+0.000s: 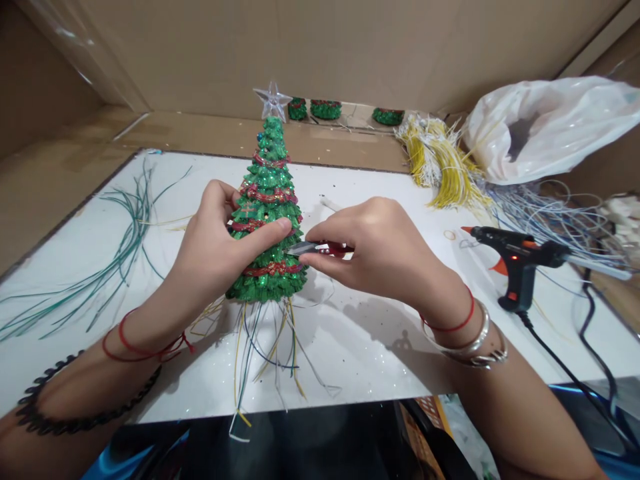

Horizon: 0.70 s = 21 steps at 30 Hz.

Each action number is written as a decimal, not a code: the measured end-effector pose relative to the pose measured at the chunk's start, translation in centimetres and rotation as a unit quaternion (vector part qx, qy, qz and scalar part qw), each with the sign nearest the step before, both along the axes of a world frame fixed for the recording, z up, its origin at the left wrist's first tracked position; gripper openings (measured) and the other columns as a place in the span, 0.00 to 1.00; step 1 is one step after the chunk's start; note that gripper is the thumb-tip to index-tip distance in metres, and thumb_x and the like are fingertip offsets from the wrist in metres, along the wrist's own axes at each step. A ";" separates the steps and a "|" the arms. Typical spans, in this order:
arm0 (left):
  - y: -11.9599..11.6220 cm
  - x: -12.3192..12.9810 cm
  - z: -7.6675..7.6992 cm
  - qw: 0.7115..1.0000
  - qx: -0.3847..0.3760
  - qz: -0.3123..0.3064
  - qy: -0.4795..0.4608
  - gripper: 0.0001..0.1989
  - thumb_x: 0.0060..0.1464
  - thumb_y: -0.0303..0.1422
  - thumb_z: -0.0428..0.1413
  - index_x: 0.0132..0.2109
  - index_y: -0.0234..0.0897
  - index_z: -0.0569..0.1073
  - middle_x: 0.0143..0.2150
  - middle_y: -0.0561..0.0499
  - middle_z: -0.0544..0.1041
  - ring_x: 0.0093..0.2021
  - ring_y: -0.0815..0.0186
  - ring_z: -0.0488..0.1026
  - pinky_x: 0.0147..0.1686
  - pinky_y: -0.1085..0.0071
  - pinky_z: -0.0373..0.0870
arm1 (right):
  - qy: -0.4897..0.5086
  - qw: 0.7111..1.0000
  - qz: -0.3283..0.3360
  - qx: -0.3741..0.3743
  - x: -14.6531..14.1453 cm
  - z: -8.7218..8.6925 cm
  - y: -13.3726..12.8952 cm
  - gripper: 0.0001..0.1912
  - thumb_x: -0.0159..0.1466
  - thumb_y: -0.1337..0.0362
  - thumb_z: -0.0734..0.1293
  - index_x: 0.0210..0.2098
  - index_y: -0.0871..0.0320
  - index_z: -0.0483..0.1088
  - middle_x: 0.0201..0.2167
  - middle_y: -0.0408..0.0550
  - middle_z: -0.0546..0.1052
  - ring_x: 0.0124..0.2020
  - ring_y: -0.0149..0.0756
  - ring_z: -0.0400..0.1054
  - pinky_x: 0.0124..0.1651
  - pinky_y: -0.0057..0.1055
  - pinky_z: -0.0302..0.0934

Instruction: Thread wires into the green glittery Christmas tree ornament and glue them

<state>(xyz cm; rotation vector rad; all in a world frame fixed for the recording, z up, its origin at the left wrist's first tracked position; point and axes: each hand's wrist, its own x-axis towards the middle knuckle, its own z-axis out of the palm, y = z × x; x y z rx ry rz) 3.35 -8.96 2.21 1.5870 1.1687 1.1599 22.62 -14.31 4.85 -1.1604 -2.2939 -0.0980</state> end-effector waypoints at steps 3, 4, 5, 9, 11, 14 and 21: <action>-0.1 0.1 0.2 0.998 0.023 0.008 0.053 0.25 0.36 0.43 0.67 0.34 0.41 0.61 0.31 0.54 0.63 0.36 0.62 0.66 0.34 0.67 0.58 | -0.012 1.000 -0.009 0.001 0.0 0.0 -0.2 0.09 0.62 0.58 0.67 0.29 0.54 0.75 0.20 0.42 0.76 0.19 0.27 0.63 0.25 0.28 0.53; -0.1 0.1 0.2 0.997 0.031 0.013 0.076 0.25 0.37 0.44 0.67 0.34 0.41 0.60 0.31 0.54 0.63 0.36 0.62 0.66 0.34 0.67 0.58 | -0.018 1.000 -0.013 0.005 0.0 0.1 -0.3 0.09 0.62 0.58 0.67 0.29 0.55 0.75 0.20 0.42 0.75 0.19 0.27 0.63 0.25 0.28 0.52; -0.1 0.2 0.4 0.994 0.037 0.020 0.100 0.25 0.38 0.44 0.66 0.34 0.41 0.60 0.31 0.54 0.63 0.35 0.62 0.66 0.33 0.66 0.58 | -0.029 0.999 -0.017 0.008 -0.1 0.2 -0.4 0.09 0.62 0.59 0.67 0.29 0.55 0.75 0.20 0.42 0.75 0.19 0.27 0.62 0.25 0.28 0.51; -0.3 0.4 0.8 0.981 0.056 0.043 0.182 0.25 0.39 0.43 0.64 0.34 0.42 0.56 0.31 0.55 0.63 0.33 0.63 0.66 0.30 0.66 0.58 | -0.104 0.993 -0.043 0.032 -0.4 0.6 -1.1 0.10 0.63 0.60 0.66 0.30 0.58 0.75 0.18 0.41 0.72 0.18 0.27 0.60 0.23 0.30 0.45; -0.4 0.4 0.9 0.977 0.059 0.044 0.198 0.25 0.39 0.44 0.63 0.34 0.42 0.56 0.31 0.55 0.63 0.32 0.64 0.66 0.29 0.65 0.58 | -0.133 0.988 -0.057 0.048 -0.6 0.8 -1.4 0.12 0.64 0.59 0.65 0.29 0.58 0.75 0.17 0.41 0.71 0.17 0.28 0.58 0.23 0.31 0.42; -0.4 0.5 1.0 0.977 0.056 0.044 0.202 0.25 0.40 0.45 0.63 0.34 0.42 0.55 0.31 0.54 0.64 0.31 0.64 0.66 0.28 0.65 0.59 | -0.153 0.983 -0.073 0.064 -1.0 0.9 -1.7 0.14 0.65 0.58 0.64 0.30 0.59 0.76 0.16 0.41 0.71 0.16 0.29 0.57 0.22 0.32 0.40; -0.4 0.5 1.0 0.979 0.043 0.049 0.195 0.25 0.40 0.47 0.63 0.35 0.42 0.55 0.30 0.55 0.63 0.30 0.65 0.66 0.27 0.66 0.58 | -0.153 0.981 -0.086 0.082 -1.3 0.8 -2.1 0.14 0.64 0.57 0.65 0.30 0.60 0.75 0.17 0.42 0.72 0.16 0.30 0.60 0.21 0.32 0.42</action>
